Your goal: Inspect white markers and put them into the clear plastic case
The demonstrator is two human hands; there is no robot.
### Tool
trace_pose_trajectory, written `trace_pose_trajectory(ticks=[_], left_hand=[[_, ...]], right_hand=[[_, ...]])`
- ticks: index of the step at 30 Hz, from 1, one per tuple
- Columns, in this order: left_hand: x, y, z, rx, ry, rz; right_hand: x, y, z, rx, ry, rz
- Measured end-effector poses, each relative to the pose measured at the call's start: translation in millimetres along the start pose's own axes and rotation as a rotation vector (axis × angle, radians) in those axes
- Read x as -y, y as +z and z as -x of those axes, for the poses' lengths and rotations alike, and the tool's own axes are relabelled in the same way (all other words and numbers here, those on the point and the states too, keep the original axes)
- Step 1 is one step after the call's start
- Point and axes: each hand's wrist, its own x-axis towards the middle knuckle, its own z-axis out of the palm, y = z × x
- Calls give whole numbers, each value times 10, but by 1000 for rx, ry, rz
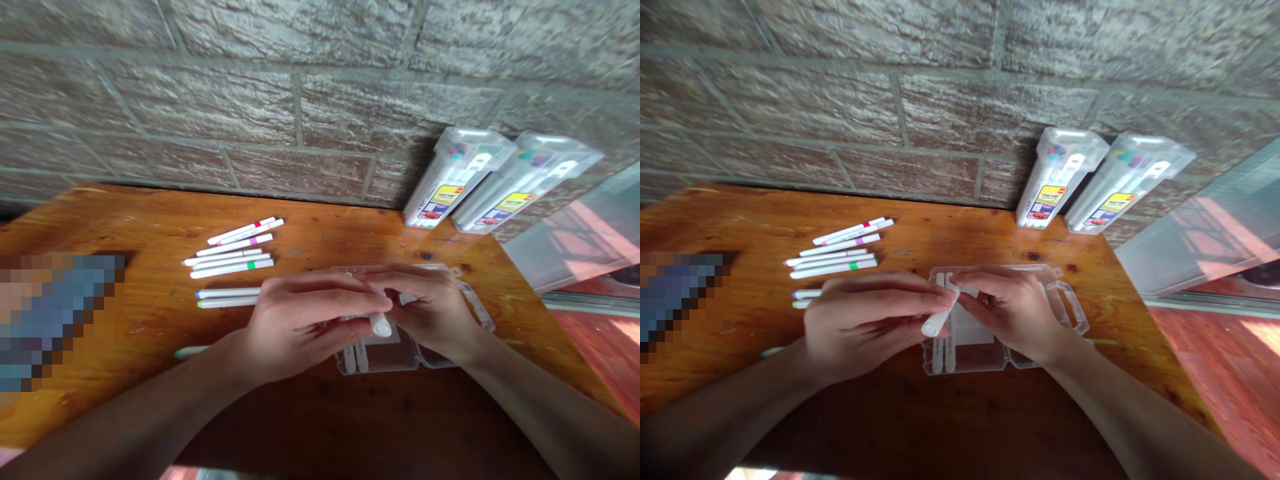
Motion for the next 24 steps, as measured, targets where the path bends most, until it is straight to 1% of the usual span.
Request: trace_pose_trajectory(ticks=[8, 13, 16, 21, 24], left_hand=[[11, 6, 1, -4, 2, 10], [19, 3, -9, -12, -1, 17], [23, 4, -3, -17, -13, 22], [30, 8, 16, -55, -69, 8], [43, 9, 7, -114, -158, 14]], right_hand=[[21, -4, 4, 7, 17, -2], [25, -18, 4, 48, 44, -29], [29, -19, 3, 49, 50, -23], [41, -7, -9, 46, 50, -29], [55, -2, -17, 45, 73, -55]])
